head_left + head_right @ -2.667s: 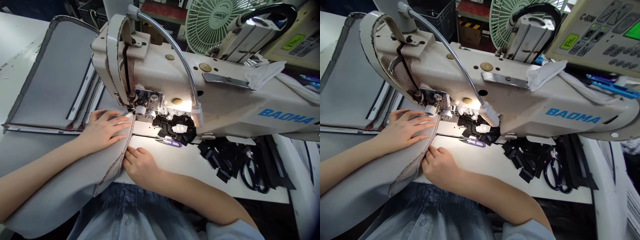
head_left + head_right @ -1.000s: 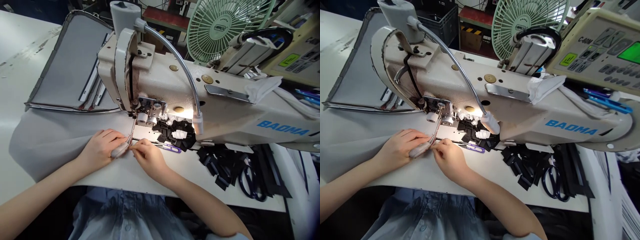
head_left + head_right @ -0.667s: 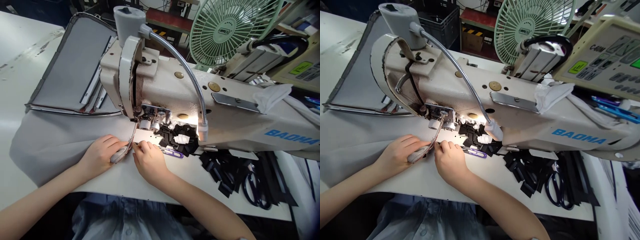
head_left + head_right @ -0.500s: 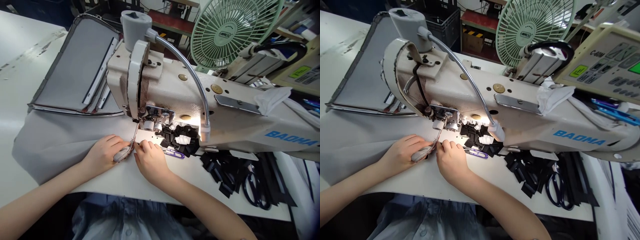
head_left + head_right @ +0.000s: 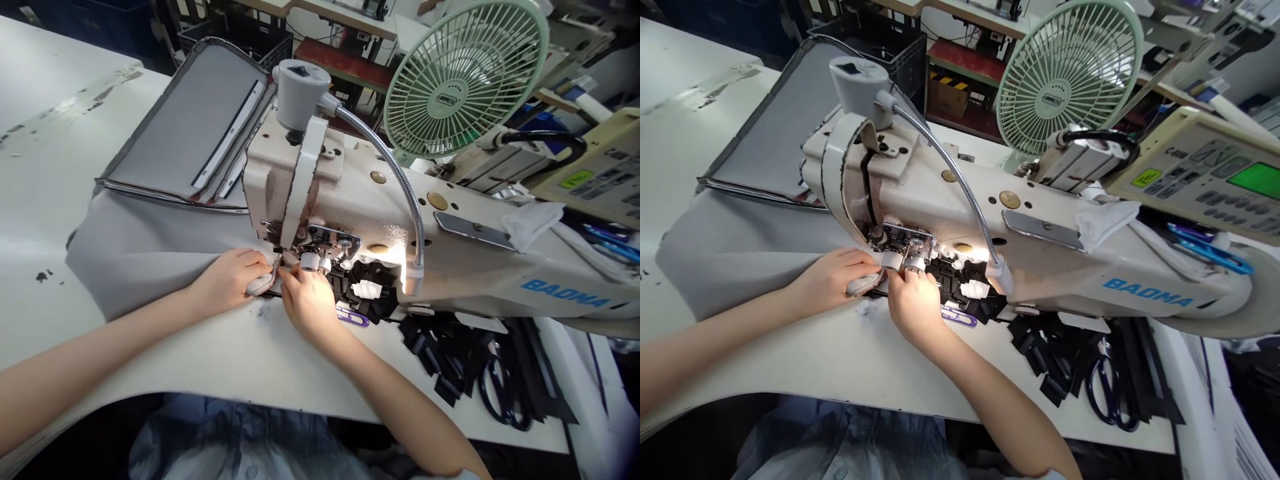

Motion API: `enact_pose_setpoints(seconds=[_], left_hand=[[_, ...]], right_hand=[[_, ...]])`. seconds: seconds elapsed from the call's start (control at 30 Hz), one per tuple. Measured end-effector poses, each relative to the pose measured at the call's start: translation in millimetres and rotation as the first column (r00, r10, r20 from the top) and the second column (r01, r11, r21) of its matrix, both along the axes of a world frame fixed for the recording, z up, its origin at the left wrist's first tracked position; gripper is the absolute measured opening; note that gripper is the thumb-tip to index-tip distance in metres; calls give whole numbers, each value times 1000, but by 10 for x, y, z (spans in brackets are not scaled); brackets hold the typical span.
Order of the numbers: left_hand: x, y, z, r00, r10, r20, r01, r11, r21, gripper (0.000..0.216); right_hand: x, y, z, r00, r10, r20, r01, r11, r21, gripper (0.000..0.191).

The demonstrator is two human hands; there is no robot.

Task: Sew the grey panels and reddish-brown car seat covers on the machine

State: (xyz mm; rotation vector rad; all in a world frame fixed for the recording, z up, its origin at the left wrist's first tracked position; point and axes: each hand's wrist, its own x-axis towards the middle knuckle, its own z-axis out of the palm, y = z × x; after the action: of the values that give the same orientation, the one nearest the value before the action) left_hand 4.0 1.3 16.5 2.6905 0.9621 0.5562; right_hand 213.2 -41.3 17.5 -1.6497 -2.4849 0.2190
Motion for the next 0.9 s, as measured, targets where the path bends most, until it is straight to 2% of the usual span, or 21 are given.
enact_pose_setpoints(seconds=[0.07, 0.17, 0.23, 0.33, 0.53, 0.6, 0.7, 0.77, 0.8, 0.9], left_hand=[[15, -16, 24, 998, 4, -65, 0, 998, 59, 18], [39, -84, 53, 980, 34, -196, 5, 980, 197, 26], [53, -113, 51, 974, 49, -220, 14, 962, 272, 28], [59, -81, 13, 978, 45, -202, 27, 941, 338, 24], [68, 63, -7, 978, 41, -206, 28, 946, 324, 25], [61, 31, 24, 971, 88, -221, 0, 929, 370, 27], [6, -90, 60, 971, 182, -156, -62, 820, 569, 31], [-49, -173, 75, 972, 206, -117, -84, 762, 642, 28], [-71, -207, 85, 967, 222, -126, -91, 760, 644, 25], [-72, -276, 131, 928, 296, -227, -114, 804, 584, 19]], right_hand=[[8, -33, -19, 997, 13, -76, -10, 999, 40, 31], [6, -89, -42, 974, 119, -193, -98, 988, 116, 34], [-3, -96, -57, 965, 168, -201, -137, 978, 160, 33], [-20, -54, -76, 977, 144, -155, -114, 976, 186, 29], [-39, 72, -83, 993, 72, -94, -62, 993, 103, 34], [-34, 102, -66, 993, 60, -100, -53, 996, 67, 34], [-19, 126, -19, 991, 60, -123, -60, 998, 5, 36], [-17, 125, 17, 989, 62, -137, -66, 998, -23, 41], [-22, 119, 34, 988, 63, -139, -68, 997, -27, 44], [-68, 86, 61, 992, 72, -99, -73, 997, -8, 45]])
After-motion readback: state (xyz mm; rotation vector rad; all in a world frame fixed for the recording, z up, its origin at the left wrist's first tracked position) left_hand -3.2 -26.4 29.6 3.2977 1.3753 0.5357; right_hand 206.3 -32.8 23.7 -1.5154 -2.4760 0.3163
